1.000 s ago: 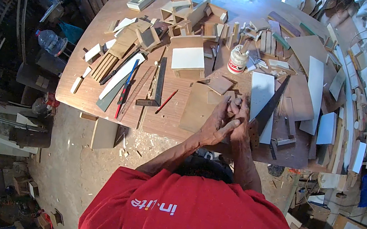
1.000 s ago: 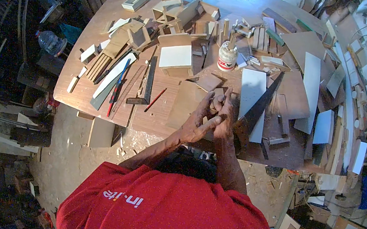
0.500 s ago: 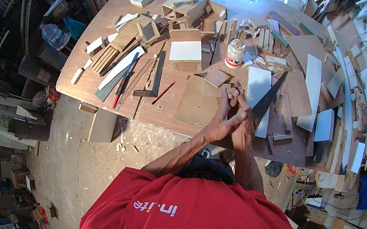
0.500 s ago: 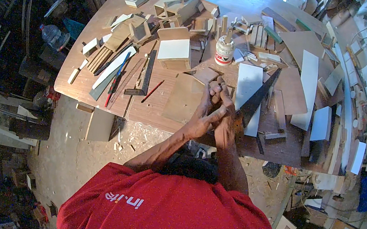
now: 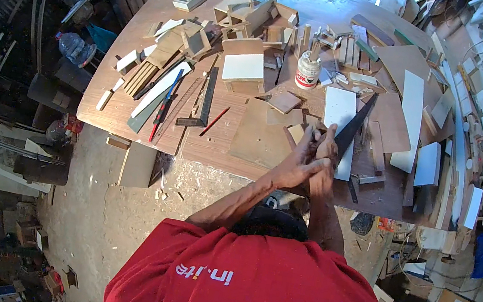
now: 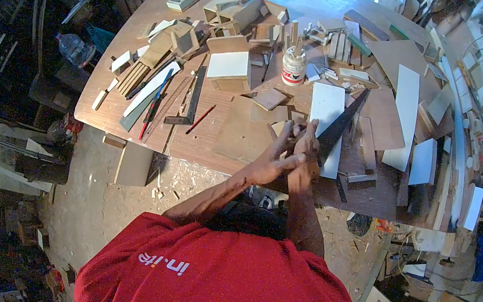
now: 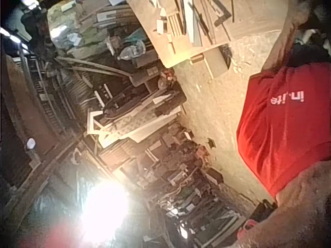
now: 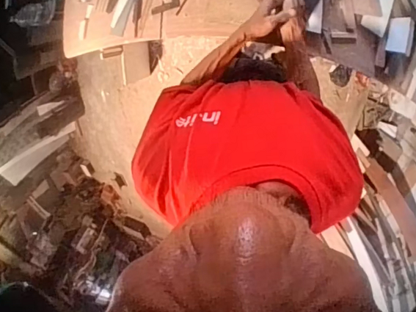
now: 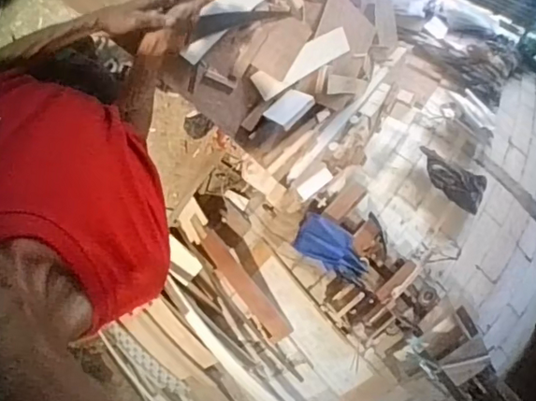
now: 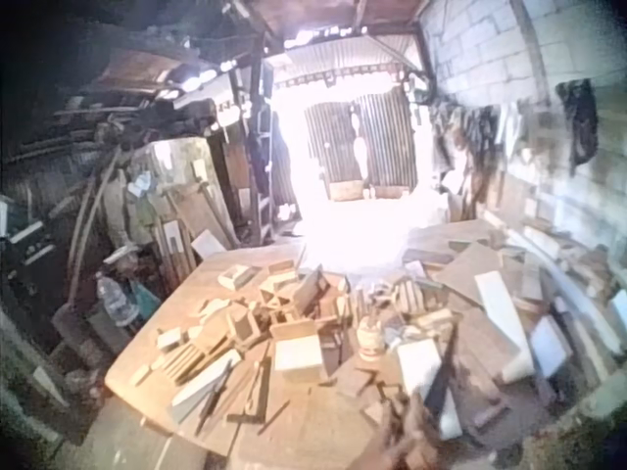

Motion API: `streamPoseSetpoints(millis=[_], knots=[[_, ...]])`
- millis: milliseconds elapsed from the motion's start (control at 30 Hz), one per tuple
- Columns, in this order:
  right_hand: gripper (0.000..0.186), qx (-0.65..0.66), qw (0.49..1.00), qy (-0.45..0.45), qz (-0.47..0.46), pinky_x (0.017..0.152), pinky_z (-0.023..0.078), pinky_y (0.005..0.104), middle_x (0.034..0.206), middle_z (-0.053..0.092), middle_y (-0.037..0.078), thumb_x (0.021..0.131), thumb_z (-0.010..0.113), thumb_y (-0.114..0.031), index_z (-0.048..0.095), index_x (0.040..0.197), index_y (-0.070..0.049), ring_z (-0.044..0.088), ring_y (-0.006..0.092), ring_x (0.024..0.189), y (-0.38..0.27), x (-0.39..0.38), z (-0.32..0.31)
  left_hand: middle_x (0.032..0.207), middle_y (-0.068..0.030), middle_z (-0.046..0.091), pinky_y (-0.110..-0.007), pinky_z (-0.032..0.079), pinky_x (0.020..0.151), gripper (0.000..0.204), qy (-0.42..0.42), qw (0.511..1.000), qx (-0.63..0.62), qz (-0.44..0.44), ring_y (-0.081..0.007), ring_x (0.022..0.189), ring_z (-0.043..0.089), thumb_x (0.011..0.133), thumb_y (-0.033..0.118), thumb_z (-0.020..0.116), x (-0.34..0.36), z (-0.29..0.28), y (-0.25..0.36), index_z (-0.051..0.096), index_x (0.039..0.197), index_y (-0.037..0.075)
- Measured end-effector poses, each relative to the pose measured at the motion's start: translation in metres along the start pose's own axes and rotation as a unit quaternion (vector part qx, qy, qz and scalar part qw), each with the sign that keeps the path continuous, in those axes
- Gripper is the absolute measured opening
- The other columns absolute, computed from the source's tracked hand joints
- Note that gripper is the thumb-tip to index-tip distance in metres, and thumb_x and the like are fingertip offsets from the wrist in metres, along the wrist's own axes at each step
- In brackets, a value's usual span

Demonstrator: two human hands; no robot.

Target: The person applies glue to the edges of small wooden pieces and assembles them into a box, then uses a saw to trim the edge of a component.

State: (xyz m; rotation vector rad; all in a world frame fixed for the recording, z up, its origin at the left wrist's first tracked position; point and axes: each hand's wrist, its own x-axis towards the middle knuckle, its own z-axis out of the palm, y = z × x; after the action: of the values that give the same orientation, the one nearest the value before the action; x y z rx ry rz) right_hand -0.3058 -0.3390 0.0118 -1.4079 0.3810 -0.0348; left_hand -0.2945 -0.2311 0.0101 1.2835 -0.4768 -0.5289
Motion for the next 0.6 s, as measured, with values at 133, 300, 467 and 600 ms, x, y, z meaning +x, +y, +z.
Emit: streamPoseSetpoints(millis=[133, 300, 467, 600], knots=[[0.042, -0.055, 0.993, 0.026, -0.103, 0.074, 0.043, 0.0313, 0.094, 0.055, 0.007, 0.101, 0.037, -0.042, 0.045, 0.112, -0.003, 0.053, 0.0193, 0.086, 0.010, -0.006, 0.019, 0.142, -0.0341, 0.027, -0.045, 0.016, 0.113, 0.092, -0.007, 0.990, 0.142, 0.005, -0.0421, 0.137, 0.024, 0.087, 0.050, 0.059, 0.017, 0.001, -0.007, 0.016, 0.142, -0.009], [0.044, -0.095, 0.984, 0.050, -0.145, 0.080, 0.044, 0.0340, 0.104, 0.056, 0.010, 0.101, 0.038, -0.036, 0.042, 0.122, 0.002, 0.054, 0.0212, 0.092, 0.016, -0.006, 0.021, 0.133, -0.0216, 0.040, -0.037, 0.029, 0.106, 0.081, 0.014, 0.957, 0.289, 0.005, -0.0263, 0.126, 0.035, 0.091, 0.043, 0.059, 0.026, 0.000, -0.016, 0.017, 0.135, -0.011], [0.049, -0.099, 0.975, 0.065, -0.186, 0.085, 0.045, 0.0367, 0.114, 0.057, 0.013, 0.100, 0.040, -0.030, 0.038, 0.133, 0.006, 0.055, 0.0232, 0.099, 0.024, -0.003, 0.025, 0.146, -0.0322, 0.026, -0.039, 0.030, 0.109, 0.102, 0.046, 0.973, 0.216, -0.061, -0.0344, 0.135, 0.033, 0.089, 0.052, 0.058, 0.046, -0.018, -0.016, 0.000, 0.144, -0.012], [0.052, -0.274, 0.954, 0.035, -0.119, 0.092, 0.042, 0.0406, 0.129, 0.052, 0.020, 0.099, 0.040, -0.034, 0.040, 0.133, 0.006, 0.052, 0.0303, 0.114, 0.015, -0.001, 0.015, 0.147, -0.0328, 0.026, -0.039, 0.034, 0.106, 0.101, 0.065, 0.973, 0.218, -0.031, -0.0363, 0.133, 0.036, 0.088, 0.052, 0.057, 0.047, -0.021, -0.011, 0.002, 0.145, -0.011]])
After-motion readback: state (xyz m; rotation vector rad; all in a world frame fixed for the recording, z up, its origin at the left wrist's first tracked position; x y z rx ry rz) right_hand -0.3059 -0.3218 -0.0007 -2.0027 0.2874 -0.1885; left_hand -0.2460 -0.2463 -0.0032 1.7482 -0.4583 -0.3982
